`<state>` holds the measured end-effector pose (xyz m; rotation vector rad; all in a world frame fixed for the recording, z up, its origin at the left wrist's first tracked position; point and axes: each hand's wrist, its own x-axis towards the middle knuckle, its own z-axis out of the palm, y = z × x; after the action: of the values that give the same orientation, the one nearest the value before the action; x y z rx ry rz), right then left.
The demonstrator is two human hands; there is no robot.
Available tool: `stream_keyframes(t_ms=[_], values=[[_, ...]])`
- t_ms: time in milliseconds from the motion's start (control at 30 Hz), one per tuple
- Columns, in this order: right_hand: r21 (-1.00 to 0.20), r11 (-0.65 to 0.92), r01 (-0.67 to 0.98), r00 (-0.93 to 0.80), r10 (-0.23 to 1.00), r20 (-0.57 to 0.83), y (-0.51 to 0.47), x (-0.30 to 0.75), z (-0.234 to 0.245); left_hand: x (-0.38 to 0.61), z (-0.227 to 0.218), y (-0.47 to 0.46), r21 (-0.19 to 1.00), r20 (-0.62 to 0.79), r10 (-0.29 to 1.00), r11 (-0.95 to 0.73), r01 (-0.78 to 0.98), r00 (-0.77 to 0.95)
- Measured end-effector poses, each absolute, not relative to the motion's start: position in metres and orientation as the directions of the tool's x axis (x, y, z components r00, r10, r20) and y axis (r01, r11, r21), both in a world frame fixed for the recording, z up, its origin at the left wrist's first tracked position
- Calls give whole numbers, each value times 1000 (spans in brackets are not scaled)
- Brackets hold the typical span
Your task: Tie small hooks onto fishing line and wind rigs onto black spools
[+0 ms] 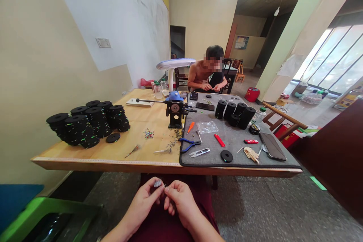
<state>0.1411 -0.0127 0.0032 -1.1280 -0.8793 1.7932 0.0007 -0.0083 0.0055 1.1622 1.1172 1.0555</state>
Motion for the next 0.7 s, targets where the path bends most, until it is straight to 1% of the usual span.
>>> stream_keyframes(t_ms=[200, 367, 700], values=[[-863, -406, -301, -253, 906, -338, -12, 142, 2, 1, 5, -9, 994, -97, 985, 104, -37, 145], [-871, -396, -291, -239, 912, -334, -12, 142, 0, 1, 5, -8, 994, -88, 983, 96, -43, 158], [-878, -411, -244, -287, 896, -340, -17, 141, 5, 0, 11, -9, 989, -120, 989, 126, -72, 91]])
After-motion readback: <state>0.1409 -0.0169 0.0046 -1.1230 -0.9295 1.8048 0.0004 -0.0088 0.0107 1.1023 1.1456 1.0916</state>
